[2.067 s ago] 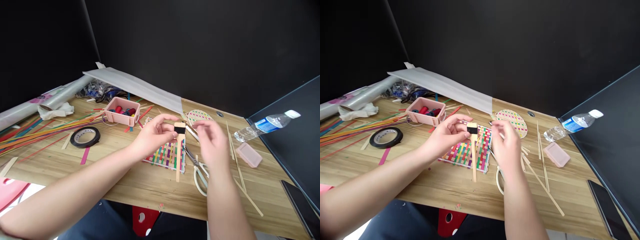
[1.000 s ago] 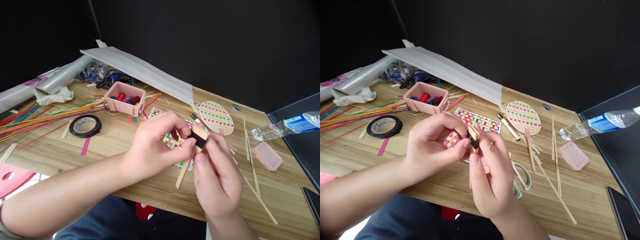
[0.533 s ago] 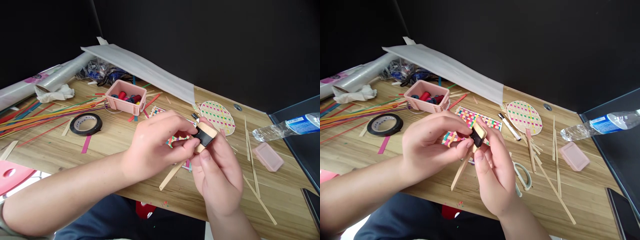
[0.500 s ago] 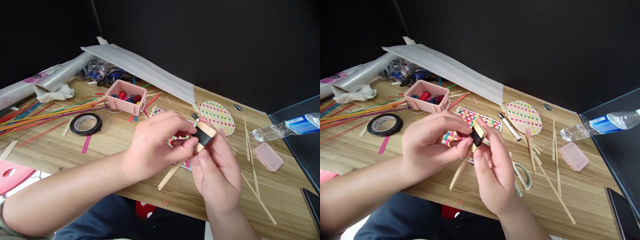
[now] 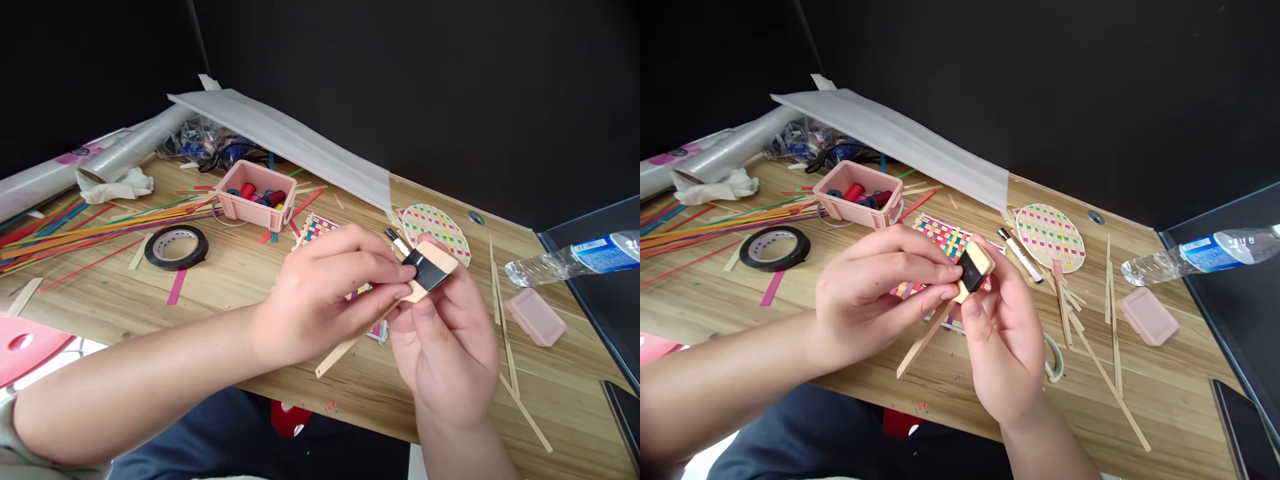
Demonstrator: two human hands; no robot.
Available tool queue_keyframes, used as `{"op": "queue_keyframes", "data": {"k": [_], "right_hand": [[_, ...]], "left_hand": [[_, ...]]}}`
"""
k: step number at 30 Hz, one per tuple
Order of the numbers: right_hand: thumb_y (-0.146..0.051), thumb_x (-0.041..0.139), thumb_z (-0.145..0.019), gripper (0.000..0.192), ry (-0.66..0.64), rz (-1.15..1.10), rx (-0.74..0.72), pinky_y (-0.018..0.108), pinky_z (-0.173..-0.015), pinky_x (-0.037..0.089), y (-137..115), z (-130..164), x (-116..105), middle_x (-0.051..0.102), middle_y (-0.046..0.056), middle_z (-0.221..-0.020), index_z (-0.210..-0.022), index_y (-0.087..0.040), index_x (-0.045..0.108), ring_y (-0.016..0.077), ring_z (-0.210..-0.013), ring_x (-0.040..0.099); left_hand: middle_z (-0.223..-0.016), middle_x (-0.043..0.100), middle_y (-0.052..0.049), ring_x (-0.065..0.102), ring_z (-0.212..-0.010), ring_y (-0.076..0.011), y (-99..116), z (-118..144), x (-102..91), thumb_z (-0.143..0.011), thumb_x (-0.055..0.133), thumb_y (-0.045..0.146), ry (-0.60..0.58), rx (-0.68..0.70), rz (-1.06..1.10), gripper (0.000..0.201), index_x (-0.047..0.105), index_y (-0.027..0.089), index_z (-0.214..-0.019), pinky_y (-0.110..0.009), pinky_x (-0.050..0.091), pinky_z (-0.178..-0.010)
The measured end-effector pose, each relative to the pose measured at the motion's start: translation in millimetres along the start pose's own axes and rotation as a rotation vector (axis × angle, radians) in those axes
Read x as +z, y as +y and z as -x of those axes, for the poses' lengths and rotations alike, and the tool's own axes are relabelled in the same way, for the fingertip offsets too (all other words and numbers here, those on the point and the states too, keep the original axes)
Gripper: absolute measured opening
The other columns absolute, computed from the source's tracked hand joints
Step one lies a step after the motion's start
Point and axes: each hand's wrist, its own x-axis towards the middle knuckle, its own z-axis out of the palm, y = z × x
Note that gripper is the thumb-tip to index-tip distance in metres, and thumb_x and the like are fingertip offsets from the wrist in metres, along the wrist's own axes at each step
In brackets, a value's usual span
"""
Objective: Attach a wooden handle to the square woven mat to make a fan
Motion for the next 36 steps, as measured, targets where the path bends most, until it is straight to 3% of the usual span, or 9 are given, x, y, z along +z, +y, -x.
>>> {"op": "queue_keyframes", "data": {"k": [4,12,21,25,30,36], "right_hand": [[-0.032,0.045,-0.098,0.043,-0.009,0.001,-0.025,0.051,-0.096,0.056,1,0,2,0.051,0.006,-0.141,-0.140,-0.036,0.041,0.0274,-0.127,0.054],[-0.029,0.050,-0.096,0.041,0.045,-0.006,-0.033,0.050,-0.095,0.057,-1,4,7,0.052,0.008,-0.138,-0.137,-0.034,0.047,0.0289,-0.125,0.055],[-0.026,0.061,-0.090,0.034,0.100,-0.146,-0.010,0.037,-0.087,0.058,3,3,12,0.062,0.007,-0.118,-0.123,-0.029,0.056,0.0218,-0.108,0.063],[-0.023,0.056,-0.091,0.026,0.113,-0.154,0.023,0.037,-0.079,0.060,6,2,12,0.066,0.005,-0.108,-0.116,-0.029,0.058,0.0217,-0.099,0.066],[-0.025,0.051,-0.090,0.015,0.142,-0.120,0.082,0.041,-0.063,0.058,3,-3,11,0.066,0.004,-0.090,-0.104,-0.028,0.057,0.0226,-0.074,0.068],[-0.018,0.047,-0.090,0.016,0.108,-0.404,0.082,0.026,-0.046,0.050,0,-9,15,0.066,0.001,-0.080,-0.099,-0.023,0.058,0.0120,-0.053,0.057]], "left_hand": [[-0.082,0.071,-0.002,0.068,-0.075,-0.0123,1,-2,-1.2,-0.082,0.068,0.015,0.010,-0.030,-0.020,0.005,0.067,0.019,-0.080,-0.024,0.055,-0.067],[-0.081,0.067,-0.002,0.064,-0.076,-0.0140,0,-3,-4.3,-0.086,0.056,0.011,-0.078,0.050,-0.163,0.014,0.060,0.022,-0.079,-0.028,0.054,-0.069],[-0.076,0.057,-0.001,0.055,-0.072,-0.0123,-7,-6,0.2,-0.081,0.053,0.007,-0.220,0.026,-0.023,0.015,0.048,0.020,-0.077,-0.025,0.049,-0.067],[-0.070,0.053,0.001,0.053,-0.066,-0.0123,-6,-4,2.5,-0.080,0.051,0.008,-0.192,-0.154,0.122,0.017,0.042,0.021,-0.074,-0.026,0.047,-0.062],[-0.063,0.048,0.005,0.053,-0.050,-0.0092,-5,1,7.7,-0.089,0.044,0.014,-0.170,-0.545,0.655,0.014,0.038,0.023,-0.080,-0.026,0.048,-0.053],[-0.062,0.046,0.006,0.054,-0.045,-0.0089,-4,2,17.7,-0.092,0.040,0.023,-0.130,-0.752,1.004,0.011,0.038,0.022,-0.081,-0.024,0.046,-0.047]]}}
